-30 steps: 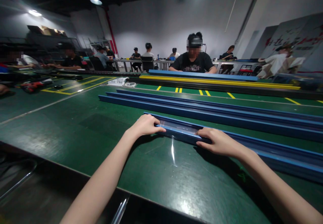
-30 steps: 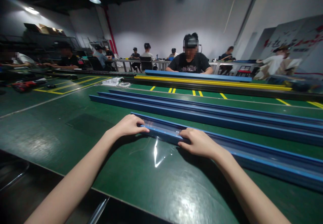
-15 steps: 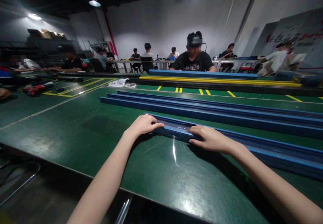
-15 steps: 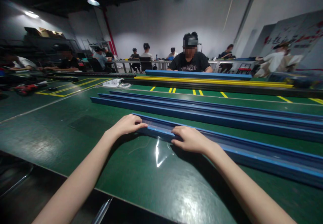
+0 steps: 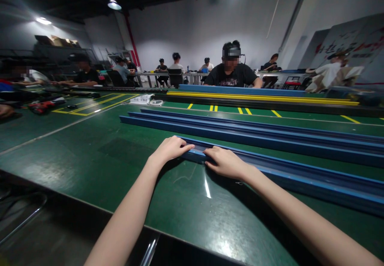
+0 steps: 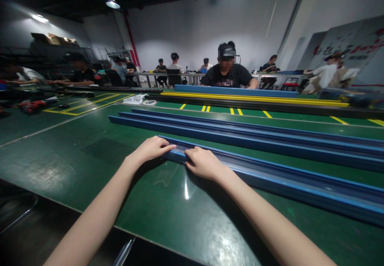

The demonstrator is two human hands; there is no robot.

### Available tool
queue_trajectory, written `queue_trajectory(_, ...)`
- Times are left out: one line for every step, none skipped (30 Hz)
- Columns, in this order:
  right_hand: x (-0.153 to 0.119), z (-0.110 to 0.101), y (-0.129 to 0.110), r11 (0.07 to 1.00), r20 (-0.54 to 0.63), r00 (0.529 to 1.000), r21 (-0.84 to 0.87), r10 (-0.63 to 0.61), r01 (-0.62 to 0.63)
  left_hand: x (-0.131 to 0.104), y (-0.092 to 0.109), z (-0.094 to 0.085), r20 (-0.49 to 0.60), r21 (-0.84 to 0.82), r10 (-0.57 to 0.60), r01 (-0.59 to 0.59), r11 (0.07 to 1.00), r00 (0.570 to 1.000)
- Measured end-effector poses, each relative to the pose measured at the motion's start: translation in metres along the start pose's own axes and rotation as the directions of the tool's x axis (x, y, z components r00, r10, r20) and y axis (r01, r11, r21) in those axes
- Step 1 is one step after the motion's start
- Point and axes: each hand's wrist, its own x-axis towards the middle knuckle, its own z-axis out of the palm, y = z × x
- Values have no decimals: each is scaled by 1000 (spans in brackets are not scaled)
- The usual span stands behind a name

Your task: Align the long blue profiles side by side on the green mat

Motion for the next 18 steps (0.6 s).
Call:
queue_trajectory(3, 1, -1, 1000, -2, 1000, -3, -5, 5, 0, 0, 0, 0, 1, -1, 1, 1000, 1000)
queue_trajectory(6, 2, -2, 1000, -3, 1000, -2, -8, 8, 0, 0, 0, 0, 3, -1, 1, 1000, 1000)
queue_trajectory(7, 2, -2, 1000, -3, 1000, 0, -9, 9, -1, -1, 0, 0, 6, 1, -1, 1000, 1000)
queue_trajectory(9, 2, -2, 1000, -2, 1000, 1, -9, 9, -1, -1, 0, 0, 10, 1, -1, 1000, 1000)
queue_trajectory(9, 2, -2, 1000, 0, 1000, 3, -9, 9, -1, -1, 0, -1, 18, -1, 1, 1000, 1000)
queue_trajectory(8, 1, -2, 1000, 4, 1000, 5, -8, 8, -1, -1, 0, -4, 29, -3, 3, 1000, 1000)
queue_trajectory(6, -1, -1, 1000, 10, 1000, 6, -5, 5, -1, 0, 1, -9, 44, -6, 6, 999, 1000)
queue_trajectory(3, -2, 1, 1000, 16, 1000, 7, 2, -2, 0, 0, 1, -15, 61, -7, 7, 998, 1000)
queue_trajectory(-1, -4, 3, 1000, 25, 1000, 8, 13, -13, 0, 1, 2, -22, 81, -3, 5, 997, 1000)
queue_trajectory(-6, -6, 5, 1000, 33, 999, 9, 29, -29, 1, 2, 3, -31, 103, 7, -4, 995, 1000)
queue_trajectory(-13, -8, 8, 999, 42, 998, 11, 50, -50, 1, 4, 4, -42, 127, 21, -15, 992, 999)
queue_trajectory(-19, -9, 11, 997, 50, 996, 15, 73, -74, 2, 6, 5, -59, 155, 34, -25, 988, 998)
queue_trajectory(-27, -11, 15, 995, 52, 994, 24, 95, -97, 3, 9, 6, -82, 184, 44, -28, 983, 996)
queue_trajectory(-34, -12, 18, 993, 51, 992, 32, 115, -117, 4, 12, 8, -107, 211, 51, -28, 977, 993)
queue_trajectory(-42, -13, 22, 990, 48, 990, 40, 135, -137, 5, 16, 9, -134, 231, 54, -22, 973, 989)
queue_trajectory(-50, -13, 26, 987, 43, 987, 43, 153, -155, 6, 21, 11, -156, 241, 58, -19, 970, 986)
queue_trajectory(-58, -14, 30, 984, 36, 985, 43, 169, -171, 7, 27, 12, -169, 241, 70, -28, 970, 983)
queue_trajectory(-65, -14, 34, 982, 29, 982, 39, 184, -185, 8, 33, 14, -185, 236, 86, -41, 971, 979)
